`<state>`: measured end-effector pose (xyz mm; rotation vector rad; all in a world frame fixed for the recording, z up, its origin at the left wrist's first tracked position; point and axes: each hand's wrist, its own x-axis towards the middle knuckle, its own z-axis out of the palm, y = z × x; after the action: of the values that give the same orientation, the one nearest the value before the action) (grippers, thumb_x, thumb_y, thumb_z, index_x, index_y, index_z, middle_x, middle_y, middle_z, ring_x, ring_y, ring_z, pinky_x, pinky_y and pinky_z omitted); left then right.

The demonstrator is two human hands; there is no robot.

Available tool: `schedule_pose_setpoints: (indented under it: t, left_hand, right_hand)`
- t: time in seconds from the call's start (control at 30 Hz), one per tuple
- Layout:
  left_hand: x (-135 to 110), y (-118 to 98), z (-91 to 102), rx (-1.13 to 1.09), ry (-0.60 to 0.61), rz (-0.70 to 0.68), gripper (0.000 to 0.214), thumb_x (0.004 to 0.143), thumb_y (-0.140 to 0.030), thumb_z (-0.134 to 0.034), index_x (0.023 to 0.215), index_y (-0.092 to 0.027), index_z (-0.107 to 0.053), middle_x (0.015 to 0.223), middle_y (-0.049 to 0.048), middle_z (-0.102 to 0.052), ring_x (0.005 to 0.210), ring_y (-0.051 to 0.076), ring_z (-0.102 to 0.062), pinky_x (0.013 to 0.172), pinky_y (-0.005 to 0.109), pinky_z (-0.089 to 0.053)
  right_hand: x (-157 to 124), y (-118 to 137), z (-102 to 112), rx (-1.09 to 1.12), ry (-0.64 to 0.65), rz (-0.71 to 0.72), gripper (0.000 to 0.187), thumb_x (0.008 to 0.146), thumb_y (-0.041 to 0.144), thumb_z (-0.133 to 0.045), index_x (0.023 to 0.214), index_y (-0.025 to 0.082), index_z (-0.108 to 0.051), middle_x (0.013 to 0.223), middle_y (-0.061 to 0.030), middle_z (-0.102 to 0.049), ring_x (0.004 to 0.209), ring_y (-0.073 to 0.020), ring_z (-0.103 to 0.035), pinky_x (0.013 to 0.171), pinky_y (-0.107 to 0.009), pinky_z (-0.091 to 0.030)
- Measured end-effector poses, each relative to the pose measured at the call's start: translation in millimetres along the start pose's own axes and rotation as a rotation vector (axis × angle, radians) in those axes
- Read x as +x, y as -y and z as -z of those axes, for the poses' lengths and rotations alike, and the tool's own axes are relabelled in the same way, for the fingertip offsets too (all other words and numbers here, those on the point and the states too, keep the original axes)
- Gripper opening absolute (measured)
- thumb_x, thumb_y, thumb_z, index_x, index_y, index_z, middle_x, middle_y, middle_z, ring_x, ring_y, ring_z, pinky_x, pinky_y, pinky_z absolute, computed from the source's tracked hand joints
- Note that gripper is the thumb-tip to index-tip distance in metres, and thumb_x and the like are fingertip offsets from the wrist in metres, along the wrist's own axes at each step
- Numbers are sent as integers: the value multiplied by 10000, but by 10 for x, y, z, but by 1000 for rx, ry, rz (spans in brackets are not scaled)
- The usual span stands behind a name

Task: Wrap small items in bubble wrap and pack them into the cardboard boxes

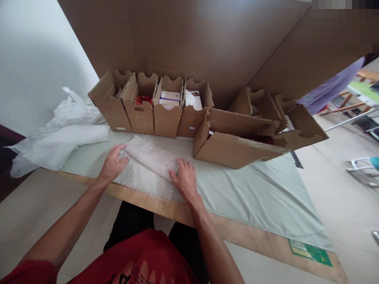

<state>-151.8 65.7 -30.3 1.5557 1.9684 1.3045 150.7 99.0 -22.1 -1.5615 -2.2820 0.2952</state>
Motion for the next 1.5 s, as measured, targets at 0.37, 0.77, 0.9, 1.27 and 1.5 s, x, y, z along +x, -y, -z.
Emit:
schedule_pose_setpoints:
  t: [0.37,0.77,0.9,1.27,1.5]
  left_hand:
    - [417,-184,-98,124,197,-268,758,677,-159,-617,1431,-192,-551,1543,151,-511,1519,396,-314,1266,593,-168]
    - [484,-507,62,119,574,-452,343,614,-110,-670,933,-229,-717,1551,126,-525,1560,401,-261,1263,635,-36]
    - [171,-378,326,157,621,-459,120,684,-178,-707,758,-246,-640,1433,97,-629,1531,384,-339,1257,651,31]
    - [-404,-50,514,435,665,-391,373,795,-280,-666,1159,-243,-740,1463,149,-614,1421,385,-499,1213,652,-283]
    - [-436,11,469,447,637,-441,405,814,-393,-689,1179,-228,-743,1480,180,-598,1400,402,-526,1176,629,-369]
  right_hand:
    - [184,64,29,-40,-395,301,244,995,206,-536,1067,265,-762,1027,-70,-729,911,-224,-589,834,-388,-390]
    - [61,253,488,177,-210,546,321,1030,156,-464,1142,282,-737,1146,-47,-758,1016,-198,-660,888,-385,-439]
    - [-205,155,495,312,-46,501,306,1004,146,-476,1106,254,-743,1148,-66,-771,1055,-203,-696,920,-403,-483]
    - [-589,-183,668,334,-41,304,210,968,347,-612,1113,265,-741,1034,-69,-801,953,-251,-756,876,-440,-592]
    - [-84,-497,1469,168,-453,-88,574,917,340,-635,1466,218,-521,857,-41,-761,694,-203,-692,720,-362,-565]
